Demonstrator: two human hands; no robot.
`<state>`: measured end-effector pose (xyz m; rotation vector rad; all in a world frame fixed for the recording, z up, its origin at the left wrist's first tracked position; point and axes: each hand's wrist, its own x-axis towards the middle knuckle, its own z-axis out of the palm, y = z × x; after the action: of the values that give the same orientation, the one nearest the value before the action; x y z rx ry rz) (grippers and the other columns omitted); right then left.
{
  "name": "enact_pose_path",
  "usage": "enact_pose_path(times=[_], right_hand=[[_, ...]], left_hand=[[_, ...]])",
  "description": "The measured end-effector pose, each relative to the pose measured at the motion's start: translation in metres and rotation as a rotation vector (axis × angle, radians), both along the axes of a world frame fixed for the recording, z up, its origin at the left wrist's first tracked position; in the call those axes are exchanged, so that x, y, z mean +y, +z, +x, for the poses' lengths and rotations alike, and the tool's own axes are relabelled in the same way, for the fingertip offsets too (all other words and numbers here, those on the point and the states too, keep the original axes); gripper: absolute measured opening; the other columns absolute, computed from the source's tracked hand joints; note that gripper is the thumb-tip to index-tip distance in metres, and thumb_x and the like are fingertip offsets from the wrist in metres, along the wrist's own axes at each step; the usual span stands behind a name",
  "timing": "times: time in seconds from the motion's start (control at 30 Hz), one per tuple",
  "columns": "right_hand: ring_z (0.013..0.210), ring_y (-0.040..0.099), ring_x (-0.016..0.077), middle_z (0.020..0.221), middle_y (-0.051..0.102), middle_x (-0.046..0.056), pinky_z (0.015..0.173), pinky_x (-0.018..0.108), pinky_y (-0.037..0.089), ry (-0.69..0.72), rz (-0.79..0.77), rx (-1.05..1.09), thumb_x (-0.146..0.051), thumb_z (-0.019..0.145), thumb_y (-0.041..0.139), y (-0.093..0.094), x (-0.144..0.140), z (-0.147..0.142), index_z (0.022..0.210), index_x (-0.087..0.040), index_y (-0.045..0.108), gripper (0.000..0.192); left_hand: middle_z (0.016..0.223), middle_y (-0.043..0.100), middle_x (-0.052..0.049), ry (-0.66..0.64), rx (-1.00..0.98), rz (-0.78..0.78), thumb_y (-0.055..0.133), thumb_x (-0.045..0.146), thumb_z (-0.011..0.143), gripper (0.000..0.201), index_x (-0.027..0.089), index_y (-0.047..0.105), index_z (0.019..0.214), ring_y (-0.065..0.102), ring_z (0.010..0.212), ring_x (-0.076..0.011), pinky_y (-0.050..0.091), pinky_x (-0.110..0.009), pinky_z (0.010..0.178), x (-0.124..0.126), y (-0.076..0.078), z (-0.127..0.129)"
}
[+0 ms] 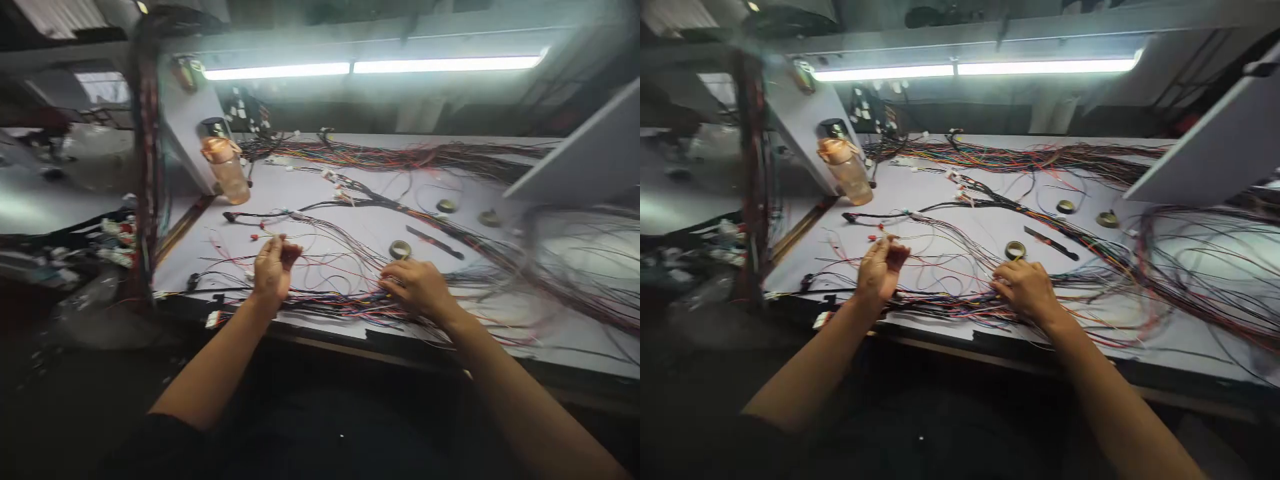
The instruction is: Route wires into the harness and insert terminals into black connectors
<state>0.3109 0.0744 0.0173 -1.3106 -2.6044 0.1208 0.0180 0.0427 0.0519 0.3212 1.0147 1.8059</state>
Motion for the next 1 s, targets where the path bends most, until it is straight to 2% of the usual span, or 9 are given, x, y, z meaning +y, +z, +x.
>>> enact_pose_path(times=[0.17,0.27,0.47,0.6,0.73,0.83,0.93,1.0], right_hand=[[0.100,0.058,0.0204,0.115,0.068,0.001,0.080,0.033,0.031,-0.055,0.006,-0.022,-0.044,0.090,0.061,0.005,0.001,-0.001,0.104,-0.025,0.068,0.024],[0.101,0.058,0.0203,0.118,0.067,0.002,0.081,0.033,0.032,-0.080,0.003,0.013,-0.042,0.091,0.060,0.003,0.003,0.006,0.107,-0.025,0.067,0.024],[0.105,0.058,0.0196,0.117,0.067,0.004,0.087,0.032,0.034,-0.126,0.071,0.235,-0.036,0.096,0.053,0.002,-0.008,0.023,0.107,-0.022,0.067,0.023],[0.108,0.057,0.0200,0.115,0.068,0.005,0.091,0.034,0.034,-0.104,0.047,0.243,-0.035,0.098,0.048,0.003,-0.021,0.021,0.107,-0.022,0.067,0.025],[0.106,0.056,0.0200,0.115,0.068,0.005,0.089,0.034,0.032,-0.085,0.017,0.150,-0.032,0.098,0.047,0.008,-0.022,0.007,0.109,-0.022,0.067,0.025],[0.102,0.057,0.0204,0.107,0.070,0.005,0.086,0.034,0.030,-0.060,-0.046,-0.035,-0.030,0.097,0.049,0.018,-0.014,-0.005,0.101,-0.022,0.070,0.023],[0.101,0.058,0.0203,0.107,0.069,0.005,0.083,0.034,0.030,-0.008,-0.139,-0.230,-0.028,0.096,0.049,0.031,-0.004,-0.015,0.102,-0.023,0.069,0.022],[0.096,0.060,0.0187,0.106,0.069,0.003,0.078,0.032,0.030,0.011,-0.186,-0.288,-0.029,0.092,0.057,0.038,0.003,-0.021,0.100,-0.024,0.070,0.016]], left_hand=[[0.056,0.057,0.006,0.108,0.036,0.025,0.058,0.022,0.090,0.012,0.015,0.061,0.081,0.061,0.057,-0.0065,0.056,-0.027,0.078,0.003,-0.002,-0.020],[0.061,0.061,0.003,0.075,0.092,0.018,0.056,0.021,0.091,0.013,0.014,0.062,0.082,0.065,0.063,-0.0092,0.057,-0.030,0.080,0.001,-0.004,-0.028],[0.076,0.069,-0.002,0.015,0.169,-0.049,0.057,0.019,0.089,0.008,0.015,0.064,0.087,0.069,0.077,-0.0128,0.057,-0.029,0.081,-0.009,-0.005,-0.036],[0.084,0.071,-0.002,-0.018,0.237,-0.046,0.059,0.020,0.087,0.006,0.017,0.065,0.088,0.069,0.083,-0.0136,0.057,-0.030,0.084,-0.014,-0.001,-0.036],[0.086,0.071,-0.003,-0.053,0.305,-0.042,0.061,0.024,0.086,0.009,0.018,0.066,0.092,0.069,0.088,-0.0159,0.057,-0.035,0.089,-0.019,-0.001,-0.034],[0.087,0.072,-0.002,-0.074,0.346,-0.040,0.062,0.025,0.084,0.009,0.020,0.066,0.091,0.069,0.090,-0.0170,0.053,-0.042,0.097,-0.022,-0.002,-0.034],[0.084,0.072,0.005,-0.038,0.427,-0.049,0.063,0.025,0.083,0.003,0.025,0.066,0.084,0.068,0.091,-0.0158,0.045,-0.050,0.108,-0.024,-0.004,-0.035],[0.081,0.071,0.009,0.013,0.546,-0.038,0.066,0.027,0.082,0.003,0.030,0.066,0.082,0.068,0.090,-0.0162,0.042,-0.053,0.111,-0.026,-0.007,-0.034]])
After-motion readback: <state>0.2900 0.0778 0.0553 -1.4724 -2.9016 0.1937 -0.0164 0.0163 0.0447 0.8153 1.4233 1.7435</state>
